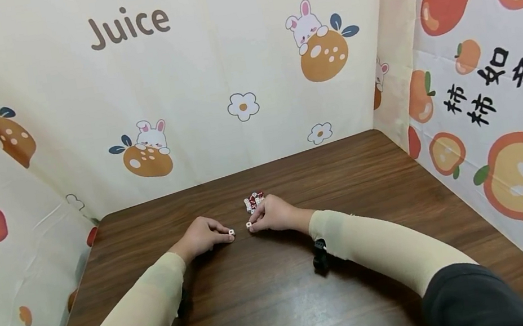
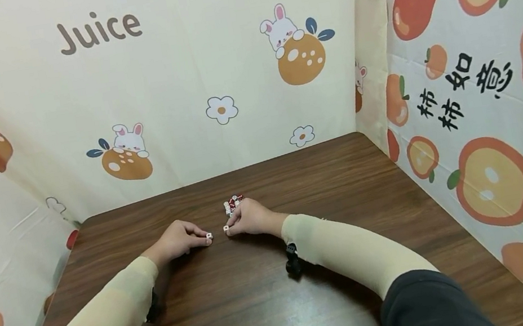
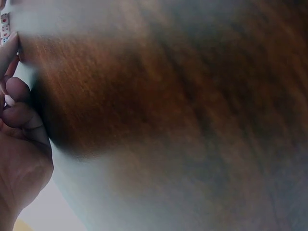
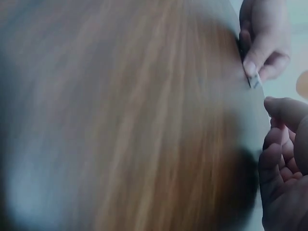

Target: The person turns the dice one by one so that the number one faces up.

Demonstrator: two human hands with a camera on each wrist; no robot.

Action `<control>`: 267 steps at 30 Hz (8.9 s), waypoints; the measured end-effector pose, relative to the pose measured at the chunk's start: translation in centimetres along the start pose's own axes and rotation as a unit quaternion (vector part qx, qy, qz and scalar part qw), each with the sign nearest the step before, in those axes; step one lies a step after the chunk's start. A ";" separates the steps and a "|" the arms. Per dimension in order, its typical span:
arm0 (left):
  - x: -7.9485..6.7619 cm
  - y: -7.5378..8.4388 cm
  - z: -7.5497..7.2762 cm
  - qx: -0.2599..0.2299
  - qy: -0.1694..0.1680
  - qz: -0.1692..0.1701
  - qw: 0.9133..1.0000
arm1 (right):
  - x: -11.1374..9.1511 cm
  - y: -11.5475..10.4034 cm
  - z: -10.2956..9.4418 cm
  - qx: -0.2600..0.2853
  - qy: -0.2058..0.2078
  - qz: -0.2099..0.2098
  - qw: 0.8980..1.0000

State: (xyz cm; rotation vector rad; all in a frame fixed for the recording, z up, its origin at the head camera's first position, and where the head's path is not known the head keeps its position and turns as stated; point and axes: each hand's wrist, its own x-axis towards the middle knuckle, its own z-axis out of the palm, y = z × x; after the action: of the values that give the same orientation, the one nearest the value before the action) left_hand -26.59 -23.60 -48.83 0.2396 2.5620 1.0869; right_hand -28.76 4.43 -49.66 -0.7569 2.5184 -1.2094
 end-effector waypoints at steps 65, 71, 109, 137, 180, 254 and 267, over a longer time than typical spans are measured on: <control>-0.3 0.3 0.0 -0.001 0.003 -0.003 1.000 | 1.3 -1.9 2.5 -0.049 0.004 0.016 0.999; -0.4 0.5 0.2 -0.001 -0.002 -0.004 1.000 | 0.7 -1.5 1.3 -0.007 -0.004 0.009 1.000; -0.2 0.1 -0.4 -0.013 -0.015 -0.008 1.000 | 1.0 2.9 -3.4 0.022 0.088 0.111 0.990; -0.4 0.2 -0.2 -0.015 -0.010 -0.011 1.000 | 0.9 3.1 -3.9 -0.056 0.014 0.066 0.996; -0.3 0.0 -0.1 -0.011 0.000 -0.003 1.000 | 0.7 3.6 -4.5 -0.043 -0.010 0.039 0.998; -0.1 0.0 0.1 0.003 0.000 0.003 1.000 | -0.3 0.8 -0.4 0.030 0.008 0.015 0.999; -0.2 0.0 0.3 -0.012 0.003 0.009 1.000 | 0.5 0.1 0.8 -0.015 0.014 0.018 1.000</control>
State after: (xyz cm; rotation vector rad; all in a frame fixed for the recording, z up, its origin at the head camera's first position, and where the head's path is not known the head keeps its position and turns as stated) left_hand -26.31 -23.50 -48.99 0.2526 2.5551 1.1265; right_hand -28.81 3.68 -50.23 -0.7042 2.5668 -1.1805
